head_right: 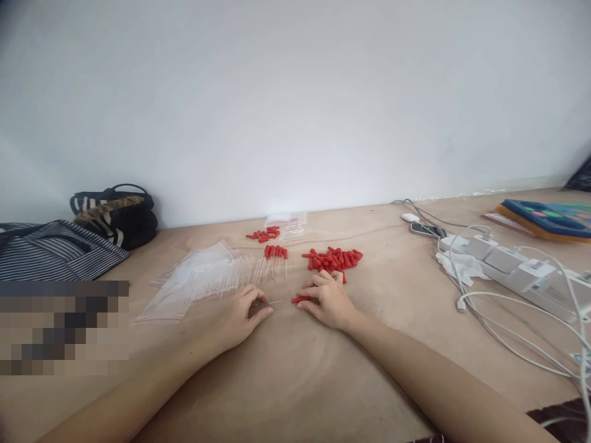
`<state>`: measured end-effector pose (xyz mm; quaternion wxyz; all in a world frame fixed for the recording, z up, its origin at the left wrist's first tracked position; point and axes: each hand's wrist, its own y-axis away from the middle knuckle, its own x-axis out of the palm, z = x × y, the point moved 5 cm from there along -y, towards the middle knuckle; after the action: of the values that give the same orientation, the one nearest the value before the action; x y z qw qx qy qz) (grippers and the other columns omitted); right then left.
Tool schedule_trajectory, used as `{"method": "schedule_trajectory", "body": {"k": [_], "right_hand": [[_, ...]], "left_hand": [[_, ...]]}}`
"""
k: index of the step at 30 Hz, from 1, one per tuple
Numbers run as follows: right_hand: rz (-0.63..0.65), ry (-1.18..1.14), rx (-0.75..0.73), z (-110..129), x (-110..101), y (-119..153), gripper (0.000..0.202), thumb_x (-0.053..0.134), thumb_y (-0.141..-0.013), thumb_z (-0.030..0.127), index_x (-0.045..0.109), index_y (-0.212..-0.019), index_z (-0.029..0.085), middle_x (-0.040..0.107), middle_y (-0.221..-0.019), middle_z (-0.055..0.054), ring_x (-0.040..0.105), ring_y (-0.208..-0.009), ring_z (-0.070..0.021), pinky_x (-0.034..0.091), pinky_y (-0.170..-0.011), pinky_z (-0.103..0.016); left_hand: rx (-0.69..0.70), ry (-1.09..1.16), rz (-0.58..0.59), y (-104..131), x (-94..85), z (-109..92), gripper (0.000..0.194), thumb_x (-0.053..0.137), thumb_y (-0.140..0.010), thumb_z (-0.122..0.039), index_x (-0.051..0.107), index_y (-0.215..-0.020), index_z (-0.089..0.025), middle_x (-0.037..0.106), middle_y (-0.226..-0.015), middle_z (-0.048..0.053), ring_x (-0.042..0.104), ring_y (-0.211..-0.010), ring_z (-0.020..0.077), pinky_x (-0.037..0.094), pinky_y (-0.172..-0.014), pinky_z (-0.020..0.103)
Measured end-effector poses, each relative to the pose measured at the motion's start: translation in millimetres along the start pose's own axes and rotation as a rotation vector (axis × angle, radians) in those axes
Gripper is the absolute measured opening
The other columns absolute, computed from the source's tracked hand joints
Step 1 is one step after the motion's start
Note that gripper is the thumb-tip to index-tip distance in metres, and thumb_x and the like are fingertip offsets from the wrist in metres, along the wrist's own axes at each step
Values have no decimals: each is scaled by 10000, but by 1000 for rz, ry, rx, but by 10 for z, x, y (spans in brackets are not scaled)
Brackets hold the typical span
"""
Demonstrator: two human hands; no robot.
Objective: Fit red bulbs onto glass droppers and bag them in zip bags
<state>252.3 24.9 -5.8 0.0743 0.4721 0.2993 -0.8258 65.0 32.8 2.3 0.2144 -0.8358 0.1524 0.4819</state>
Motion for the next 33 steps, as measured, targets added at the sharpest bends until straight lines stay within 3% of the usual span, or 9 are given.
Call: {"method": "schedule_trajectory", "body": {"k": [7, 17, 27, 33], "right_hand": [[-44, -65, 72, 110, 70, -83, 127, 532, -815, 306, 637, -808, 235, 638, -766, -16, 488, -816, -177, 232, -773, -380], [18, -174, 53, 206, 118, -93, 161, 485, -840, 301, 635, -889, 271, 649, -869, -21, 504, -841, -177, 243, -793, -397], [75, -346, 88, 216, 148, -90, 95, 536, -798, 255, 630, -813, 244, 638, -742, 5, 503, -792, -161, 204, -861, -438], [15, -378, 22, 235, 134, -87, 124, 553, -790, 327, 633, -760, 238, 657, -723, 10, 524, -758, -153, 223, -858, -413]], "left_hand": [[6, -10, -95, -13, 96, 33, 102, 496, -812, -216, 503, -720, -173, 566, -753, 12, 525, -760, 183, 374, -697, 323], [48, 39, -89, 25, 71, 18, 107, 467, -835, -236, 494, -743, -187, 586, -708, -26, 544, -690, 150, 350, -709, 310], [99, 53, -63, 15, 51, -55, 153, 445, -843, -248, 578, -773, -216, 643, -757, -30, 573, -737, 154, 324, -738, 309], [119, 52, -75, 39, 87, -83, 198, 439, -854, -290, 599, -763, -216, 660, -737, -26, 577, -708, 146, 302, -743, 323]]}}
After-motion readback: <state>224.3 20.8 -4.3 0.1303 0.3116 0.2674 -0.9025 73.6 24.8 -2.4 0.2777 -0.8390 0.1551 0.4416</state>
